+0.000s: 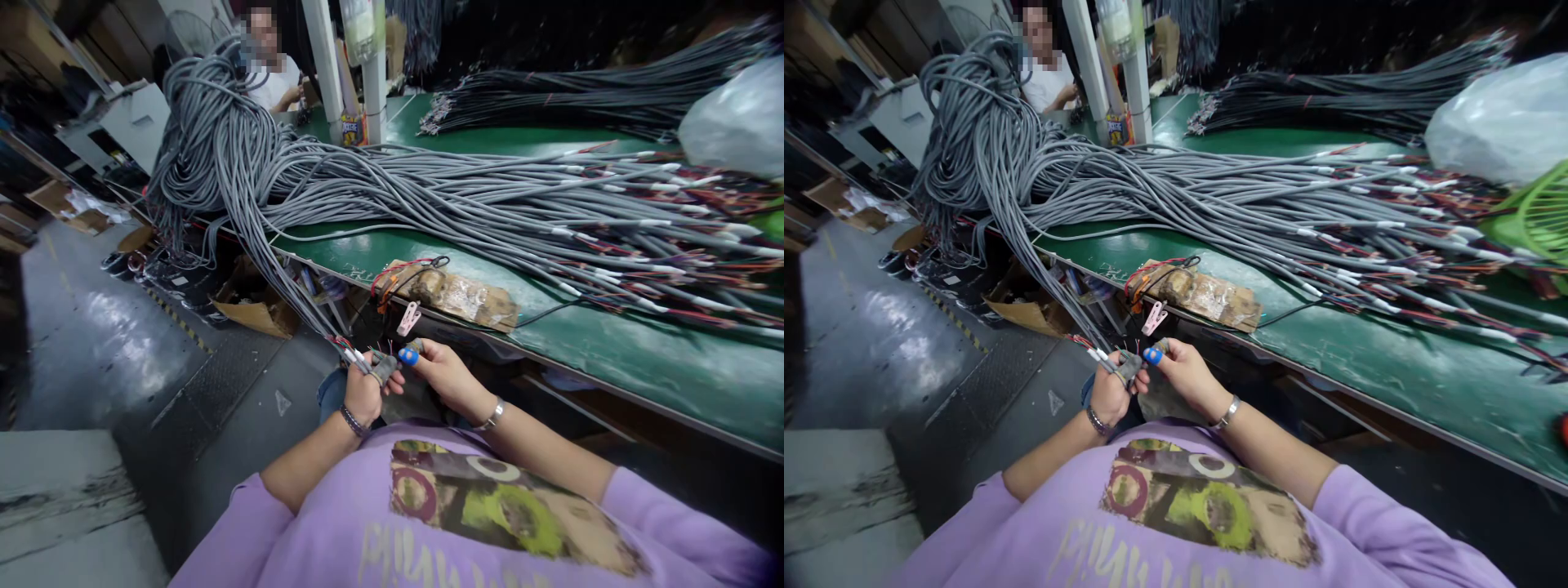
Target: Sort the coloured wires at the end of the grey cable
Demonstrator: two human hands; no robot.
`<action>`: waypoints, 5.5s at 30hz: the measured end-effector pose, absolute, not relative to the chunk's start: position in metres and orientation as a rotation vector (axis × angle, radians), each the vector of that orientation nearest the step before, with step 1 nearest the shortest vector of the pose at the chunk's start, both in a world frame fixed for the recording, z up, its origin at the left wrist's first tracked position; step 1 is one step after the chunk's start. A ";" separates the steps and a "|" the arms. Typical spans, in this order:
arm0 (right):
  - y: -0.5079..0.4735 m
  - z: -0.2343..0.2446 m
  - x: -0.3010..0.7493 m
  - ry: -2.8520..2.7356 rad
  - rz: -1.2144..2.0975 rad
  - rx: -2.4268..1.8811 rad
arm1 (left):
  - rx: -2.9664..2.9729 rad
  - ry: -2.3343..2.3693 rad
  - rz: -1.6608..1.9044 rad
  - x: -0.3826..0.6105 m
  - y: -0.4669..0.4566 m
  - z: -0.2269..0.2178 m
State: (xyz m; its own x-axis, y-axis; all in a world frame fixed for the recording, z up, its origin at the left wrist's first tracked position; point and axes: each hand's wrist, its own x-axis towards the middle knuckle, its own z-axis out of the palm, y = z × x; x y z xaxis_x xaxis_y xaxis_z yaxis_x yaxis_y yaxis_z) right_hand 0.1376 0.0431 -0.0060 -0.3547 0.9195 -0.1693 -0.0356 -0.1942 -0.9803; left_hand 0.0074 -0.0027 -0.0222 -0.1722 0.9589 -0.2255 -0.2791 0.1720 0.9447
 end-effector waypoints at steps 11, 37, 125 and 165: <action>0.047 0.002 0.139 -1.315 1.774 -0.994 | 0.734 1.229 1.342 0.006 -0.006 -0.019; 0.077 0.004 0.147 -0.734 2.206 -0.800 | 0.781 1.113 1.317 0.002 0.003 0.007; 0.080 0.003 0.135 -0.922 2.014 -0.829 | 0.802 1.122 1.337 0.002 0.012 0.011; 0.043 0.007 0.147 -1.306 1.614 -1.021 | 0.983 1.232 1.141 0.008 0.002 -0.004</action>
State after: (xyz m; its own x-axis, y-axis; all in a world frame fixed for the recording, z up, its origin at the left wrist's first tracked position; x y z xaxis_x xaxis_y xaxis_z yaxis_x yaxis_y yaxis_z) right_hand 0.1469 0.0428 0.0072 -0.3497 0.9315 -0.1004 -0.0958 -0.1422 -0.9852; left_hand 0.0083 0.0022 -0.0040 -0.0174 0.9827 -0.1845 -0.1091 0.1815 0.9773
